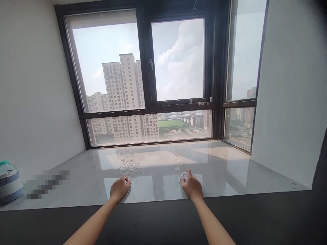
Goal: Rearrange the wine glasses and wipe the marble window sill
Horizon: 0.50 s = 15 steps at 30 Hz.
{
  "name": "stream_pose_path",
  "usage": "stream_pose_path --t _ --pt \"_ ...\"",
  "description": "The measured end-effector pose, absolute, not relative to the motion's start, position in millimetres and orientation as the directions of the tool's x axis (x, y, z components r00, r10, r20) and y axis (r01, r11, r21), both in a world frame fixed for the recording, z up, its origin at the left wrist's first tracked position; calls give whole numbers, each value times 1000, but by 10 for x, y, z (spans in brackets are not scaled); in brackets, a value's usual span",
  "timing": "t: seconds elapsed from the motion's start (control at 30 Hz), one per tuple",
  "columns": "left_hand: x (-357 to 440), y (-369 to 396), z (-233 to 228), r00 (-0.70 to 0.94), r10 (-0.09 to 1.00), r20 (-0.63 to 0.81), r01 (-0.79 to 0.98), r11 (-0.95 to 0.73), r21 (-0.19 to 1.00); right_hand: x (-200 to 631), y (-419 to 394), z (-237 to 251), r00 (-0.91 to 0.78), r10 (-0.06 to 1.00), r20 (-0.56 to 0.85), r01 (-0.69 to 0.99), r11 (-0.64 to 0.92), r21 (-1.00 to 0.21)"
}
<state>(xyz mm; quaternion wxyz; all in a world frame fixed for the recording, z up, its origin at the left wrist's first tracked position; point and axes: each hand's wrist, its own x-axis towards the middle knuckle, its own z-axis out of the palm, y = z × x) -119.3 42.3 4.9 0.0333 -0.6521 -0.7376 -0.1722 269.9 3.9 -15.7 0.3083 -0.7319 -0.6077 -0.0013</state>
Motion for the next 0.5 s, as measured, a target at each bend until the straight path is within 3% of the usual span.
stream_pose_path --t 0.5 --pt "-1197 451 41 -138 957 255 973 82 217 2696 14 -167 305 846 437 874 -66 -481"
